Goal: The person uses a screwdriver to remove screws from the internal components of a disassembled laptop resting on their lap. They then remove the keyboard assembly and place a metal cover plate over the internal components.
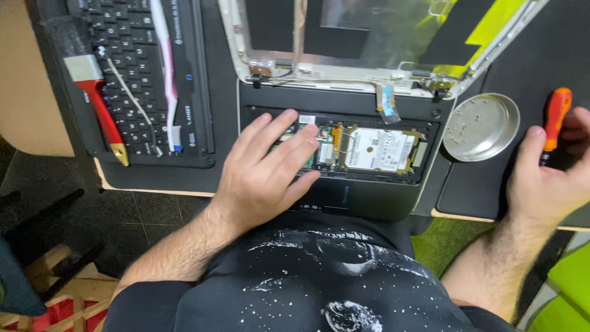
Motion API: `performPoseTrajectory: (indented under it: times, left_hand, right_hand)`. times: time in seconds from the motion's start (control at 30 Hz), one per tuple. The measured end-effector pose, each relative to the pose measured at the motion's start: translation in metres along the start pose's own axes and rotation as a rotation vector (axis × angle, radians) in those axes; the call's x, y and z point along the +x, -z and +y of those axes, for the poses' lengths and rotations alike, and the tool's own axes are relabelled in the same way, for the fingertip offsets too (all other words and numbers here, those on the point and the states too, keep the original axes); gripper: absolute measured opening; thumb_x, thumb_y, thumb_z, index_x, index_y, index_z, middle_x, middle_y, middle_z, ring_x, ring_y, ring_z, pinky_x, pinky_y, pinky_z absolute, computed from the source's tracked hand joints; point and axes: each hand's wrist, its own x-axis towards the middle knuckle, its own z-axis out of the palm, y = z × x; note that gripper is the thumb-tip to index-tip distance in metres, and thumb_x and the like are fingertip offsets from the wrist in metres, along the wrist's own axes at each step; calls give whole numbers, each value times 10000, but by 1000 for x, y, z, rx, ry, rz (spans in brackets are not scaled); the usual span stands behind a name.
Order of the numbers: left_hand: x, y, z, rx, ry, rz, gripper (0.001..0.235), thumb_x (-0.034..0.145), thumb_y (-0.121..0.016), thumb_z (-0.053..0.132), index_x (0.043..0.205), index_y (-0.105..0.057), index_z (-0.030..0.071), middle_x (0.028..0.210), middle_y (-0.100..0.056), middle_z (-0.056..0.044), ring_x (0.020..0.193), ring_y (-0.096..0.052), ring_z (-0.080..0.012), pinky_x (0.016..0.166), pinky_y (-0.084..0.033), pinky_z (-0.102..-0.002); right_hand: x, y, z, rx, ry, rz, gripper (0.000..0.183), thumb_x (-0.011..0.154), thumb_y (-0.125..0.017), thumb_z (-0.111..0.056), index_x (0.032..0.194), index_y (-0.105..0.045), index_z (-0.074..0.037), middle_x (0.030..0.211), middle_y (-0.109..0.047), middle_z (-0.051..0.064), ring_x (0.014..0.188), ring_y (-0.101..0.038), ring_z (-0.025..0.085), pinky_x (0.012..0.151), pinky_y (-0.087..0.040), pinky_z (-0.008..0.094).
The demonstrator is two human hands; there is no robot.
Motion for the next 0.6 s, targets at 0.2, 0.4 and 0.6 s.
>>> performPoseTrajectory:
  times: [0.2,0.4,0.6]
  left_hand:
    - [-2,-6,-3,80,-29,-27,451,1166,-1016,377,1470,-781,143,1619,-835,-54,1503,-768,-416,1269,-566,-628]
    - [-3,-9,-3,57,-17,-18,684,1027,-1175,432,1487,-798,95,1592,-838,-54,1358,-788,-371,1185,-627,-623]
    - [-1,-5,0,55,5,22,612,1039,-1075,428,1447,-803,61,1380,-890,-34,1233,-765,-312,1201,-517,-592]
  right_hand:
    - [8,6,-20,-19,16,-12,479,1269,-833,283,1719,-672,247,1477,-767,443,1282,-740,537,1124,-555,578]
    - [0,4,-9,-16,-35,-18,494,1326,-841,277,1780,-657,218,1512,-749,421,1317,-691,504,1150,-544,558]
    - [-1,1,-3,4,-13,-22,461,1340,-794,298,1768,-630,247,1585,-739,455,1384,-714,544,1189,-564,574]
